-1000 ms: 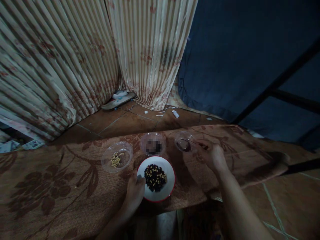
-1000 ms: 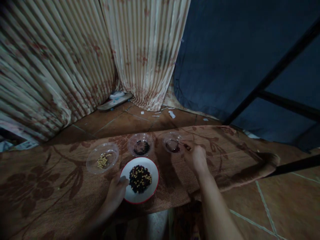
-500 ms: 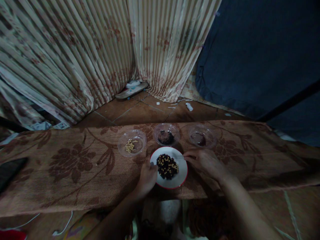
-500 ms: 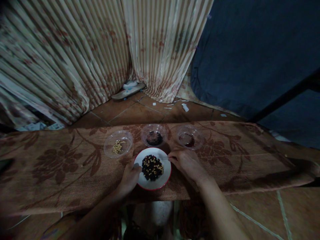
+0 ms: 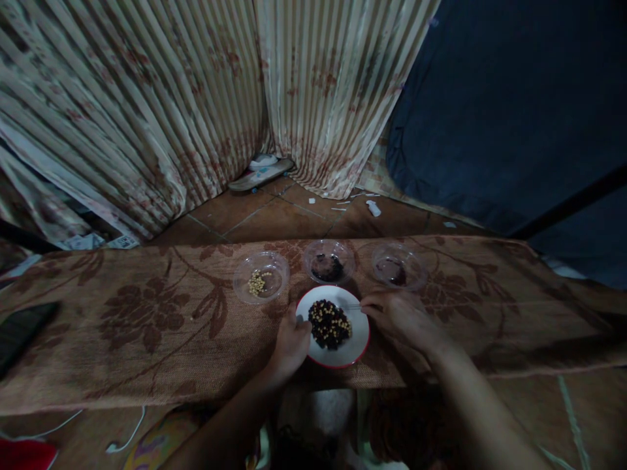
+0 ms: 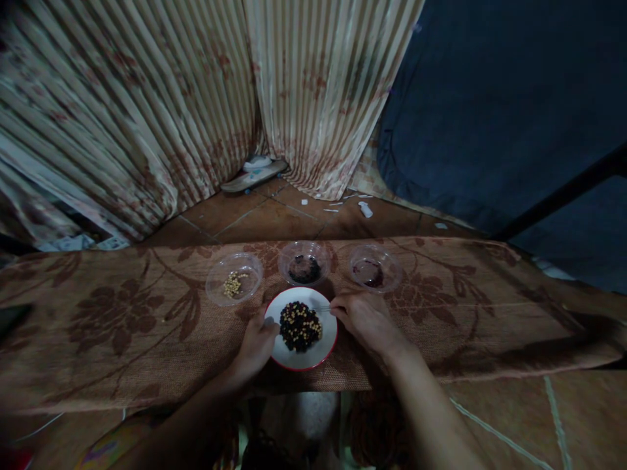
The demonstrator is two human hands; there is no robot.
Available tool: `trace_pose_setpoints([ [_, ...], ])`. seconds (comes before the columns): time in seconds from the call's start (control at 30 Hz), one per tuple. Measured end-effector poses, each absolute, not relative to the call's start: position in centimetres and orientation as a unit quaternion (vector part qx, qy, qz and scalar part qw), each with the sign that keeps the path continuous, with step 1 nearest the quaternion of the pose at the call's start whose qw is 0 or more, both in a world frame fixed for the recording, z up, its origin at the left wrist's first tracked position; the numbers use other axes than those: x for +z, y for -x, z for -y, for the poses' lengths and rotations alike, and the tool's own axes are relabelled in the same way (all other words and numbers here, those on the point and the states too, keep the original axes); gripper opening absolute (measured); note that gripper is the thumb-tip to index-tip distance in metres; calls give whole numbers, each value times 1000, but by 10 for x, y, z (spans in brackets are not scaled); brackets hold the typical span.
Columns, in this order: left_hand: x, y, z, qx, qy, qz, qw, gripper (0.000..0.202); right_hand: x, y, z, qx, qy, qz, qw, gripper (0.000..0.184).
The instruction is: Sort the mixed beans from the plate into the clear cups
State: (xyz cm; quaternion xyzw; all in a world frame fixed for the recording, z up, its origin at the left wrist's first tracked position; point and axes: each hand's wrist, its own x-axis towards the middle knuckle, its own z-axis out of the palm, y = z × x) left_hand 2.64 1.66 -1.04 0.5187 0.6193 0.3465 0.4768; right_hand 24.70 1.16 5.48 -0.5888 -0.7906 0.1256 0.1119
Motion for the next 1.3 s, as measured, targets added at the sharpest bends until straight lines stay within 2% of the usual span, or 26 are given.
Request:
trace_pose_setpoints([
  [0.27, -8, -25, -16, 345, -527, -619, 469, 37, 53, -250, -12, 141, 594, 783, 119, 24],
  [0.57, -9, -26, -17, 343, -520, -618, 481, 43, 56, -251, -11, 155, 592, 783, 109, 26],
  [1.3, -15, -25, -17, 346, -530, -620, 463, 41, 53, -247, -11, 119, 601, 786, 84, 24],
])
